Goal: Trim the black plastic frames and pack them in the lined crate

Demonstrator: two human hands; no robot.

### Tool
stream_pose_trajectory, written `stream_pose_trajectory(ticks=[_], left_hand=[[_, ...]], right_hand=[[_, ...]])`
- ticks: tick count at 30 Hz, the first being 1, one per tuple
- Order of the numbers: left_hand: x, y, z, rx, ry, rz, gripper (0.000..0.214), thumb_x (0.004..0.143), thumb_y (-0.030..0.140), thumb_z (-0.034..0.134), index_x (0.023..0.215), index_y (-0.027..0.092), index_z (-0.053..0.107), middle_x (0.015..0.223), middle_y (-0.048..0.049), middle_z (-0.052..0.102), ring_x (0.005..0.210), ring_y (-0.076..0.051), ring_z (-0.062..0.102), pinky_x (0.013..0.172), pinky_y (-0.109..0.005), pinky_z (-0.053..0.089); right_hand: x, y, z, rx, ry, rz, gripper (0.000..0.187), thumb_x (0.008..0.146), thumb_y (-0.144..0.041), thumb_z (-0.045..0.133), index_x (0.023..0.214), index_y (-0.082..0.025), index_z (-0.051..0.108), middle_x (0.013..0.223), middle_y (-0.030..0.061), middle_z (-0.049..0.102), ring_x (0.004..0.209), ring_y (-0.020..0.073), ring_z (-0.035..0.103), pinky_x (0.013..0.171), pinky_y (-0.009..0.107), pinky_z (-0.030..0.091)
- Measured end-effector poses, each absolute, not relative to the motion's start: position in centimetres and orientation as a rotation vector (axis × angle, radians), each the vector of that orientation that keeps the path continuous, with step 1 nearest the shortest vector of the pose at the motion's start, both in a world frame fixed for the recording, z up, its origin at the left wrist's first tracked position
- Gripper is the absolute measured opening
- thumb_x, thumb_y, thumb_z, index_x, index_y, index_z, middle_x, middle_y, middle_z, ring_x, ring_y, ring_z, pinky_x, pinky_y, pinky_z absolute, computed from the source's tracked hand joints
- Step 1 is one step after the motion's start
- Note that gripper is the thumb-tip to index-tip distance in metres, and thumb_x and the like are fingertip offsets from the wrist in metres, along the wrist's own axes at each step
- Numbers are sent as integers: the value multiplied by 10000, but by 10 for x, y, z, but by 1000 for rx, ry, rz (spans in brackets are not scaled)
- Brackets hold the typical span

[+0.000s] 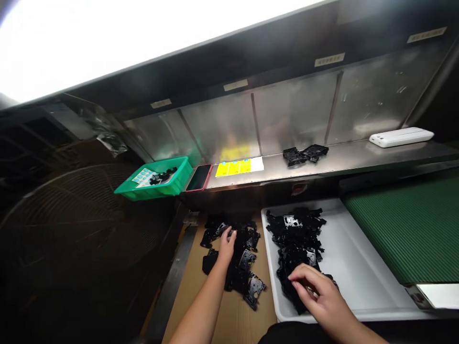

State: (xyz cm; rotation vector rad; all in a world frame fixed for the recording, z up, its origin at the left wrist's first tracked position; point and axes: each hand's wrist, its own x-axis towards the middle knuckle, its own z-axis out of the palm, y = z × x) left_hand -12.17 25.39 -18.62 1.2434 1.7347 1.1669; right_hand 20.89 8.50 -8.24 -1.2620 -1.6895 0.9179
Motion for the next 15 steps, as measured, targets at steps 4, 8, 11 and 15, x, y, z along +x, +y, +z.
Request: stream_pose_trajectory(ticks=[4, 8, 11, 15], left_hand=[[-135, 192, -202, 1412, 1690, 1006, 346, 1015, 416, 685, 1256, 168, 684, 1275, -107, 711, 1067, -230, 717, 929, -451, 631], [-150, 126, -218, 1593, 1675, 929, 332, 1004, 452, 671, 1198, 189, 725, 1304, -119, 727, 1235, -275, 684, 1094, -538, 560], [-161, 86, -231, 1674, 1733, 894, 364, 992, 408, 579, 1260, 231, 748, 1351, -144, 732, 1348, -328, 648, 1193, -577, 490], [-174, 50, -244, 1716, 1854, 808, 462, 921, 327, 518, 1307, 340, 771, 1372, -109, 750, 1366, -358, 660, 1193, -551, 512]], right_hand=[[200, 138, -36, -1095, -1902, 620, 189, 1081, -288, 502, 1064, -238, 683, 993, 83, 757, 907, 218, 753, 815, 328, 632], [172, 216, 25, -1040, -2143, 338, 189, 1060, -223, 509, 1106, -223, 692, 1086, 101, 772, 1010, 228, 748, 906, 355, 626], [142, 281, 62, -1094, -2255, 256, 171, 1038, -196, 588, 1149, -203, 717, 1174, 97, 770, 1094, 231, 732, 983, 376, 606], [108, 356, 89, -1292, -2336, 128, 265, 1049, -332, 684, 1243, -153, 699, 1280, 97, 722, 1170, 251, 709, 1026, 484, 606]])
